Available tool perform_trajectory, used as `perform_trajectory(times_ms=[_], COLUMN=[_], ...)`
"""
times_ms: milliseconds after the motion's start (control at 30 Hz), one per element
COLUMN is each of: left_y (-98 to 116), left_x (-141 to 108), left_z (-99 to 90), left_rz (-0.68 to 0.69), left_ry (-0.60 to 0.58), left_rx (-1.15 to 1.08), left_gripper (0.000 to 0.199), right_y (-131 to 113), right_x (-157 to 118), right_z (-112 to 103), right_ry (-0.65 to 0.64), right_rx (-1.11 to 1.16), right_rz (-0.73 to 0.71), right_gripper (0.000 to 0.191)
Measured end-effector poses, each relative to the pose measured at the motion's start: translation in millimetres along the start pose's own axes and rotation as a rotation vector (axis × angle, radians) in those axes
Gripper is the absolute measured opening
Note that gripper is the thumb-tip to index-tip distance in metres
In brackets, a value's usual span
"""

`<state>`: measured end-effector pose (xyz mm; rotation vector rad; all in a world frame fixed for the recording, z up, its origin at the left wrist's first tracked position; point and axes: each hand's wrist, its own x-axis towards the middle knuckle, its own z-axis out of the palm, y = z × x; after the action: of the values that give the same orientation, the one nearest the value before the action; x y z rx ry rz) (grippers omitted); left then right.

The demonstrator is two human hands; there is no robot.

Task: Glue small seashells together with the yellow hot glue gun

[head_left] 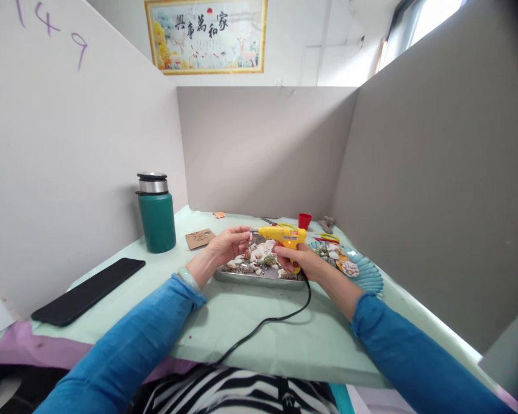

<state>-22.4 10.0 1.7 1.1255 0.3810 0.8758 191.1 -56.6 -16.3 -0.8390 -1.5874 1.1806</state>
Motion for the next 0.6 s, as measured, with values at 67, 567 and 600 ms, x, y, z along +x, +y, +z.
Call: perform_trajectory(times_ms=[67,567,600], left_y=[0.2,-1.5,-1.4], left_x=[0.0,2.4,2.3], left_z=[0.4,-4.4,-4.6], left_rz=[-0.001,0.013,0.012], left_ry=[0.002,0.031,0.034], left_rx=[0.007,-0.036,-0.042], left_gripper=[0.020,0.023,0.023], right_y=[-0.5,-2.2,-1.9], right_x=[-0.1,-0.7,-0.6], right_z=[0.1,0.2,0.2], right_ry=[0.011,-0.037,-0.040], right_rx=[0.005,-0.013,-0.014], right_rz=[0.002,0.004,0.002], right_gripper=[0.027,0.026,0.026])
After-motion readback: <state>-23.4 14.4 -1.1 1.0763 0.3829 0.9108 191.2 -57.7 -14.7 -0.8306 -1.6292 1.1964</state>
